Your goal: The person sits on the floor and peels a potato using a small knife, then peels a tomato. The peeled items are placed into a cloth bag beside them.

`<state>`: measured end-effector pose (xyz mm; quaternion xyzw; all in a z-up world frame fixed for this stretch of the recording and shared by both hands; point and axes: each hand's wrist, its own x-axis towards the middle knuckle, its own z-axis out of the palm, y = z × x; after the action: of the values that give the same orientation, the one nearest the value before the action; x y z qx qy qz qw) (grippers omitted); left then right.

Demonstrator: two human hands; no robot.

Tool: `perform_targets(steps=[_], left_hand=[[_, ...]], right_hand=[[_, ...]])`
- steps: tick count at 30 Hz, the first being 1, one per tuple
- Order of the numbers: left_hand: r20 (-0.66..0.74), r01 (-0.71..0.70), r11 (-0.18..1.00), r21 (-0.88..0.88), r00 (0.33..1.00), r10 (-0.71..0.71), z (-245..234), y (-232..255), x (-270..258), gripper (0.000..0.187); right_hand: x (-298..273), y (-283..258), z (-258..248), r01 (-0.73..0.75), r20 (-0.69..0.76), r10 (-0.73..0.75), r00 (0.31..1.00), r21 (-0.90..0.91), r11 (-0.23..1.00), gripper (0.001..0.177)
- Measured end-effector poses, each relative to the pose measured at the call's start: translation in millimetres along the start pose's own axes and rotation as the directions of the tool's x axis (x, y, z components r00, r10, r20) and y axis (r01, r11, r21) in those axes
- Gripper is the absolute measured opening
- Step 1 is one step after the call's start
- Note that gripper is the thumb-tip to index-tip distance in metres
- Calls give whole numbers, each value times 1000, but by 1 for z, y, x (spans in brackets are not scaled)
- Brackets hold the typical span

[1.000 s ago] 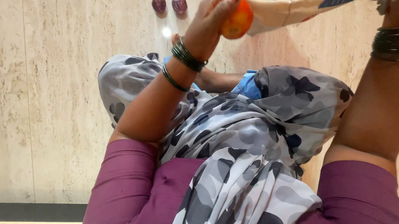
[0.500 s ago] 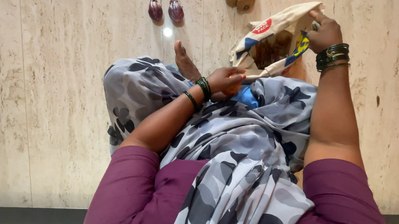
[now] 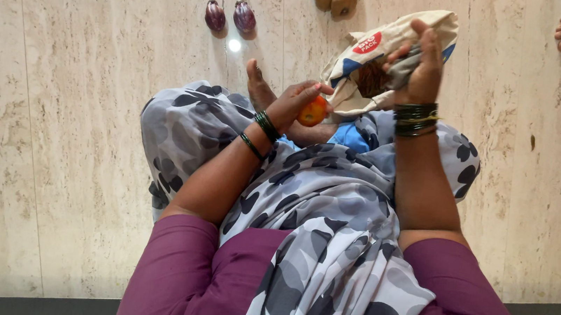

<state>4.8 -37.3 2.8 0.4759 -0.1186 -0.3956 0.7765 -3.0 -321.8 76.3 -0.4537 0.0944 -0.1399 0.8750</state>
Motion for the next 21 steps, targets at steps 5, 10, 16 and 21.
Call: perform_targets(steps=[5, 10, 16, 21], left_hand=[[130, -149, 983, 109, 982, 134, 9, -8, 4, 44], [-11, -144, 975, 171, 989, 148, -3, -13, 9, 45], [-145, -160, 946, 283, 967, 208, -8, -6, 5, 46], [-102, -237, 848, 475, 942, 320, 0, 5, 0, 48]], right_hand=[[-30, 54, 55, -75, 223, 69, 972, 19, 997, 46], [-50, 70, 70, -25, 304, 90, 948, -211, 977, 39], [-50, 43, 70, -140, 286, 229, 930, -301, 943, 55], [-45, 28, 58, 14, 518, 245, 819, -446, 895, 58]])
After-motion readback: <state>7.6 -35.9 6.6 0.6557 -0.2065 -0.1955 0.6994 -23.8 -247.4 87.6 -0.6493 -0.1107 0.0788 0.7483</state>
